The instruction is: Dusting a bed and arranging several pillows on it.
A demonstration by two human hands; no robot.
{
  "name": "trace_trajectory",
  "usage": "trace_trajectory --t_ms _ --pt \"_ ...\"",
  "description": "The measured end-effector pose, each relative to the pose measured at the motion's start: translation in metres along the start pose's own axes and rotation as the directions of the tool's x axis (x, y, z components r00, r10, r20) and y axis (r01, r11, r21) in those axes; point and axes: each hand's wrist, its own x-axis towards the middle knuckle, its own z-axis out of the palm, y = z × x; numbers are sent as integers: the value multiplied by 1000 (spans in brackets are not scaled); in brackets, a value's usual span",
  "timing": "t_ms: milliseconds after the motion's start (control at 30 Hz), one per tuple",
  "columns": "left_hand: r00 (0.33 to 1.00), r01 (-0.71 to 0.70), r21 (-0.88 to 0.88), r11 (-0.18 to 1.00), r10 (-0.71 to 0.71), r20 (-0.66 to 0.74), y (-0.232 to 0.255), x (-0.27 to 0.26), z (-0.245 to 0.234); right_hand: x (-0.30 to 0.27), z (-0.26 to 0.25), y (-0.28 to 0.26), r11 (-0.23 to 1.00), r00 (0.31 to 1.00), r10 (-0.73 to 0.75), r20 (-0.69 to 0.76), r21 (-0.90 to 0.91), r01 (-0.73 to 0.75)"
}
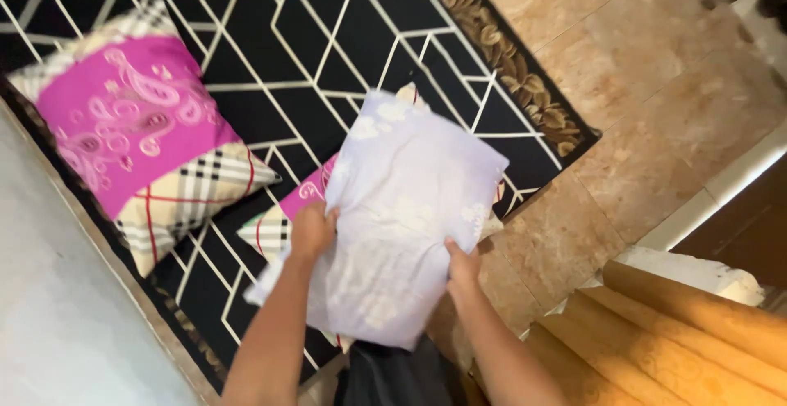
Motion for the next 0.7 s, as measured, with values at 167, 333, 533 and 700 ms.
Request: trace_trajectory --t_ms 167,333,533,700 --pt "991 -51 -77 996 41 -128 66 -55 -7 -9 -38 -67 978 978 -204 -40 -53 202" --pt "979 -132 -152 980 104 -177 140 -84 -14 -38 -89 -137 954 950 -300 -82 -45 297" --pt "966 -214 -138 967 188 -178 235 -93 -5 -41 -162 -203 936 913 -350 -210 -107 334" --pt "965 -251 -179 951 231 -127 336 -82 11 -24 -221 -270 903 867 -429 -253 -95 419"
